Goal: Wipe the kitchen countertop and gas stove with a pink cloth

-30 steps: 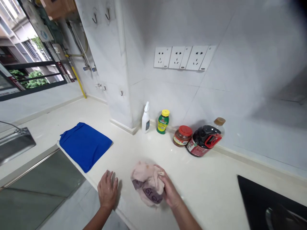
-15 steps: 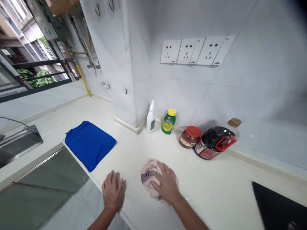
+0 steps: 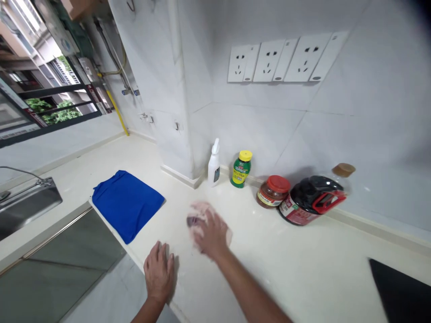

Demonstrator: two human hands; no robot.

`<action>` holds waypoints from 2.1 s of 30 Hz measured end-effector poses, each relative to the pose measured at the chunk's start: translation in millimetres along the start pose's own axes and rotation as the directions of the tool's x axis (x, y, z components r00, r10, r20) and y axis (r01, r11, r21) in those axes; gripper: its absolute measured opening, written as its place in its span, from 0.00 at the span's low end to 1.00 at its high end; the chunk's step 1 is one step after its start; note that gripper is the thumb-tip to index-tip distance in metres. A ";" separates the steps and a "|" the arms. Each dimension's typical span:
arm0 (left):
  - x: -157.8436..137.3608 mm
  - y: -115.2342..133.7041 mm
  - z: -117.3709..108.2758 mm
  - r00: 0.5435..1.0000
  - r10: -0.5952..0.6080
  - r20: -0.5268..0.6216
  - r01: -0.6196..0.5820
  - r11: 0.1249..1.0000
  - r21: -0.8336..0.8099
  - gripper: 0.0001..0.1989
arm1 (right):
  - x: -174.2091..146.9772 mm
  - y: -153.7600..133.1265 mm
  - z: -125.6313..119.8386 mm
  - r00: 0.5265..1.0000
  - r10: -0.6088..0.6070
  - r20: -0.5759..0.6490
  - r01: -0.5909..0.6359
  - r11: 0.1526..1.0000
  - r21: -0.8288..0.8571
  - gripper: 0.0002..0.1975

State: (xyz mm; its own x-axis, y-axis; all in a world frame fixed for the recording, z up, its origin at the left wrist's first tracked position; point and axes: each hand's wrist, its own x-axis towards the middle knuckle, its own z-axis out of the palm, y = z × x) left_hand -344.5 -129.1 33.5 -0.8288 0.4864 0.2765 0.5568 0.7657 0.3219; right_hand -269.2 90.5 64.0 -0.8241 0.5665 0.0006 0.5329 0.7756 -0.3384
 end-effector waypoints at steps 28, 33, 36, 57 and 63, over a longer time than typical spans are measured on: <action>12.3 22.9 -16.7 0.992 -0.032 0.126 0.021 0.996 0.089 0.32 | -211.7 183.9 -43.9 0.648 0.676 -0.350 -0.751 0.643 -0.149 0.28; 14.4 25.2 -18.6 0.992 -0.044 0.122 0.033 0.995 0.092 0.32 | -200.5 67.6 2.6 0.917 0.342 -0.206 -0.355 0.934 -0.029 0.26; 15.8 25.8 -16.7 0.993 -0.051 0.108 0.040 0.994 0.100 0.32 | -200.9 54.9 8.1 0.981 0.133 -0.144 -0.127 0.991 0.051 0.27; 18.0 28.7 -18.6 0.985 -0.037 0.166 0.061 0.989 -0.138 0.33 | -442.7 117.8 -2.1 0.658 0.656 -0.369 -0.747 0.628 -0.216 0.27; 5.7 5.2 -30.1 0.990 0.068 0.125 -0.023 0.943 -0.333 0.31 | -408.7 94.1 1.5 0.716 0.591 -0.371 -0.696 0.646 -0.314 0.28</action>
State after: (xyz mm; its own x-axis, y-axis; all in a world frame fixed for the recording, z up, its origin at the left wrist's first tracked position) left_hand -344.6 -135.0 64.0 -0.7891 0.5864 0.1827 0.5623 0.5702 0.5989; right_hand 117.5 -68.5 30.4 -0.2039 0.9674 0.1499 0.9780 0.1943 0.0763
